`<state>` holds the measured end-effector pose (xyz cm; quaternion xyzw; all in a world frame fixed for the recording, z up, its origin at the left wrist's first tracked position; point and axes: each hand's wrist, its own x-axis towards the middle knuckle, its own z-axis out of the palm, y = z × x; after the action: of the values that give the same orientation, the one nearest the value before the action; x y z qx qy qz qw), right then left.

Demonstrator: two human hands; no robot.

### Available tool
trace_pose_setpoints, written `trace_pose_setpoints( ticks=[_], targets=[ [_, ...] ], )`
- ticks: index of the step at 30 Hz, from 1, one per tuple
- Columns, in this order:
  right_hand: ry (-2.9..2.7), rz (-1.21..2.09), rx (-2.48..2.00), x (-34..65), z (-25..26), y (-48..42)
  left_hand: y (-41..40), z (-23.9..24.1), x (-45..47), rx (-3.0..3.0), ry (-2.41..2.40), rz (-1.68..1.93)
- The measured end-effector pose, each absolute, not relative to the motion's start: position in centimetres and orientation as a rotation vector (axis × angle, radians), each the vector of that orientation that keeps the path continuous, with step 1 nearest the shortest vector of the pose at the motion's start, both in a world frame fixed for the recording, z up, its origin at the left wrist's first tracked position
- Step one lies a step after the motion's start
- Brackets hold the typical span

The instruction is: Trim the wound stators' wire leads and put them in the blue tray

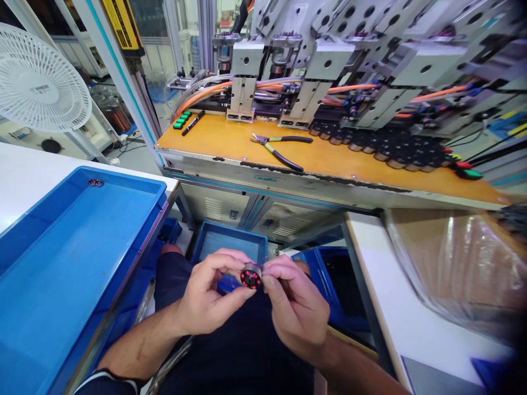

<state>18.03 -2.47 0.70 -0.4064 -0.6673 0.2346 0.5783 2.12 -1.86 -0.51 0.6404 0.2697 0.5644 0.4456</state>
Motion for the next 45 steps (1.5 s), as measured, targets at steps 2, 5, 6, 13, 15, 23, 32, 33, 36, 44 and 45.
trace_pose_setpoints(
  ticks=[2,5,6,13,15,23,32,33,36,44,45],
  targets=[
    [-1.606,0.466,-0.948,18.2,1.0,-2.3,-2.0,-0.6,2.2,1.544,0.653,1.412],
    [-1.758,0.255,-0.900,18.9,1.5,-2.1,-1.9,-0.5,2.1,1.441,0.563,1.404],
    [-1.816,0.177,-0.853,19.2,1.6,-2.0,-1.8,-0.4,2.0,1.383,0.488,1.371],
    [-2.026,-0.270,-0.518,20.9,2.6,-1.5,-0.2,0.3,2.4,0.869,0.384,0.816],
    [-2.044,-0.266,-0.474,21.1,2.9,-1.3,-0.1,0.2,2.6,0.828,0.363,0.610],
    [-2.011,0.018,-0.726,21.3,3.1,-1.0,-0.5,0.7,2.7,0.922,0.505,0.839],
    [-1.900,0.159,-0.875,20.6,3.7,-1.1,-0.4,0.8,3.0,0.779,0.329,1.186],
    [-1.919,0.169,-0.846,20.7,3.9,-1.0,-0.3,0.8,3.1,0.745,0.327,1.178],
    [-1.972,0.180,-0.751,21.0,4.4,-0.9,0.0,0.4,3.4,0.710,0.358,0.967],
    [-2.039,0.121,-0.848,21.7,4.7,-0.8,0.0,-0.1,3.0,0.850,0.337,0.834],
    [-2.031,0.118,-0.875,21.6,4.6,-0.8,0.0,-0.1,2.9,0.848,0.345,0.875]
  ],
)
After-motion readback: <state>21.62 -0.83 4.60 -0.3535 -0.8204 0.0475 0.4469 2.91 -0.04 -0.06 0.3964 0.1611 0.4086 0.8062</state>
